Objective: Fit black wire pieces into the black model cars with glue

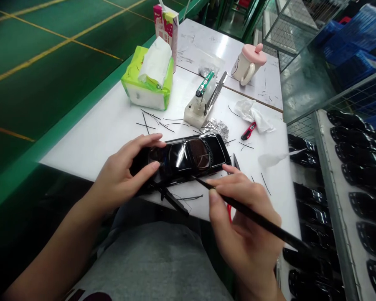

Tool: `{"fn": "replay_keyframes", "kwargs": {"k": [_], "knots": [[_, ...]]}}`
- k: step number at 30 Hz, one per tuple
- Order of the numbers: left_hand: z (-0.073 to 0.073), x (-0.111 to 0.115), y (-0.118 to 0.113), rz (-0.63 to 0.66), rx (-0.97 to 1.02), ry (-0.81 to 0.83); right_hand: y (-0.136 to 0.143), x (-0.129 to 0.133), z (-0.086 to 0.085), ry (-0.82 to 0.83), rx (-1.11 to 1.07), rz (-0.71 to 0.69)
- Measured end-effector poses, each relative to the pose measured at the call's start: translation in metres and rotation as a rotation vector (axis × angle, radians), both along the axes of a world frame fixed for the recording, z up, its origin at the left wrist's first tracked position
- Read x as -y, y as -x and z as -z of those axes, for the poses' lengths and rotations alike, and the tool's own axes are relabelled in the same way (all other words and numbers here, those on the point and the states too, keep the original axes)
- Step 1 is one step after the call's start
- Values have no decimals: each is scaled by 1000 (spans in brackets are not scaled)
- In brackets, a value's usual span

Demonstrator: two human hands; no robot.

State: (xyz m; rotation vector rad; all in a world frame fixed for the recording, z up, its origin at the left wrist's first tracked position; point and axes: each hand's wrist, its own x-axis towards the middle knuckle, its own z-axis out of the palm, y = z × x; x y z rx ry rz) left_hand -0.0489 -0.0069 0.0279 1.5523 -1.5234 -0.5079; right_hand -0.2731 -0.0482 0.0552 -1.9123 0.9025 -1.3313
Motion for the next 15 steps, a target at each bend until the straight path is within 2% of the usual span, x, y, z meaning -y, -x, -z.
{"fn": "replay_keyframes", "kwargs": {"k": [2, 4, 9, 15], "knots": [[1, 0, 0, -2, 5, 7, 1, 0, 3, 5, -75, -78], [1, 0, 0, -1, 11, 12, 0, 1, 13, -10, -100, -143], [1, 1, 0, 0, 15, 18, -4, 4, 39, 45, -82, -166], [1, 1, 0, -6, 8, 16, -3, 6, 42, 135, -143, -161]]}}
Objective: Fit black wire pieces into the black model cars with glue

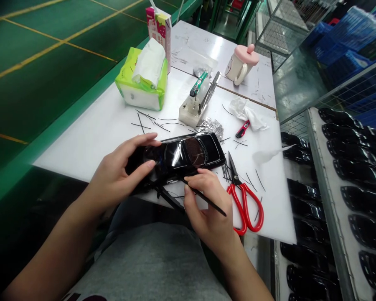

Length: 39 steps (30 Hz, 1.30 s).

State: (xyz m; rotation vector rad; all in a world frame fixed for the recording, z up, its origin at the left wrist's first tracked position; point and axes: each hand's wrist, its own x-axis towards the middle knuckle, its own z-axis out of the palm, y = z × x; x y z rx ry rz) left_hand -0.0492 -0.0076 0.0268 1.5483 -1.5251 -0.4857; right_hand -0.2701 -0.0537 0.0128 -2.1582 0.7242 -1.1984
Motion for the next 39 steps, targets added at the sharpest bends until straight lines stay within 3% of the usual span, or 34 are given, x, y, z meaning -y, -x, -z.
{"fn": "replay_keyframes", "kwargs": {"k": [31, 39], "knots": [[-1, -1, 0, -1, 11, -8, -2, 1, -3, 121, -71, -27], [-2, 1, 0, 2, 12, -18, -2, 0, -12, 213, -150, -108]]}}
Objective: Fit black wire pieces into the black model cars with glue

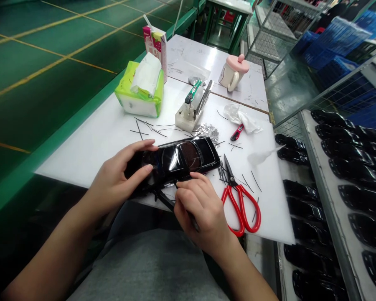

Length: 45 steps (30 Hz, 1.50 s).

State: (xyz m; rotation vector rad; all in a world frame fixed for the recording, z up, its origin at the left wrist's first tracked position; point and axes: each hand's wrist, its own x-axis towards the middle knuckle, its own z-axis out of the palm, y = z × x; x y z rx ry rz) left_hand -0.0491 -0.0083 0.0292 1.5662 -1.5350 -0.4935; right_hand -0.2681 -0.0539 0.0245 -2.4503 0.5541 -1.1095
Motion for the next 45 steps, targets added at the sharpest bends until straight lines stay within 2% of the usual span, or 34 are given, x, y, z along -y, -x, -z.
{"fn": "replay_keyframes", "kwargs": {"k": [8, 19, 27, 45], "knots": [[-1, -1, 1, -7, -6, -1, 6, -1, 1, 145, -9, -38], [-1, -2, -1, -10, -14, -17, 14, 0, 5, 246, 74, 5], [0, -1, 0, -14, -12, -26, 20, 0, 10, 202, 55, -51], [-1, 0, 0, -21, -15, -34, 19, 0, 11, 218, 27, -28]]}}
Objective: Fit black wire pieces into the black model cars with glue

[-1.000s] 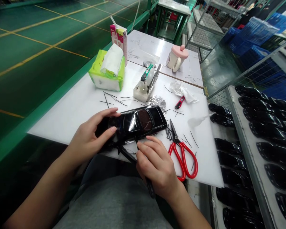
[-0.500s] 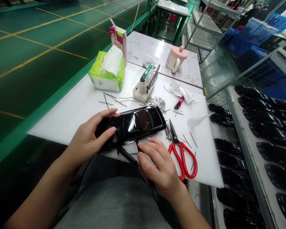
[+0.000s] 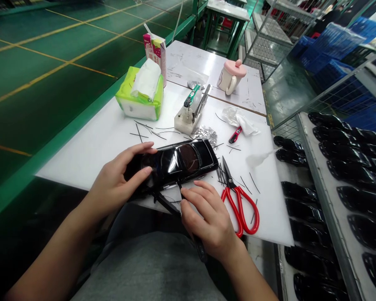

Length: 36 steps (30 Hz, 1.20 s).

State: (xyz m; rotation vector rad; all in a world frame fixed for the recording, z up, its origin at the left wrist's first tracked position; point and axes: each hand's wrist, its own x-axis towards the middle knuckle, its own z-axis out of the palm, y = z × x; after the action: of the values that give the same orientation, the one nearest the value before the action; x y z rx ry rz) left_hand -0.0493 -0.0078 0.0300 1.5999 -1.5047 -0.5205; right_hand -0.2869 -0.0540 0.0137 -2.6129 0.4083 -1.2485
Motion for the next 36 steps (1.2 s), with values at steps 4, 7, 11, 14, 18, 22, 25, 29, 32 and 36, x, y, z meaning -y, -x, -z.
{"fn": "replay_keyframes", "kwargs": {"k": [4, 7, 11, 14, 18, 22, 25, 29, 32, 36], "knots": [[1, -1, 0, 0, 0, 3, 1, 0, 0, 12, 11, -3], [1, -1, 0, -1, 0, 1, 2, 1, -1, 24, 16, -4], [0, -1, 0, -2, 3, -5, 3, 0, -2, 25, 22, -1], [-1, -1, 1, -4, 7, -8, 2, -1, -1, 15, 20, 4], [-1, -1, 1, -6, 8, -10, 1, -1, 0, 3, 16, 10], [-1, -1, 0, -6, 8, -7, 0, 0, -1, 6, 9, 7], [0, -1, 1, -2, 9, -2, 0, 0, -1, 13, 5, 3], [0, -1, 1, 3, 9, 3, 0, 0, -1, 22, 2, -4], [0, -1, 1, 2, 9, 4, 0, 0, 0, 25, -4, -4], [-1, -2, 1, -1, 9, 1, 1, 1, -1, 31, -6, -8]]}}
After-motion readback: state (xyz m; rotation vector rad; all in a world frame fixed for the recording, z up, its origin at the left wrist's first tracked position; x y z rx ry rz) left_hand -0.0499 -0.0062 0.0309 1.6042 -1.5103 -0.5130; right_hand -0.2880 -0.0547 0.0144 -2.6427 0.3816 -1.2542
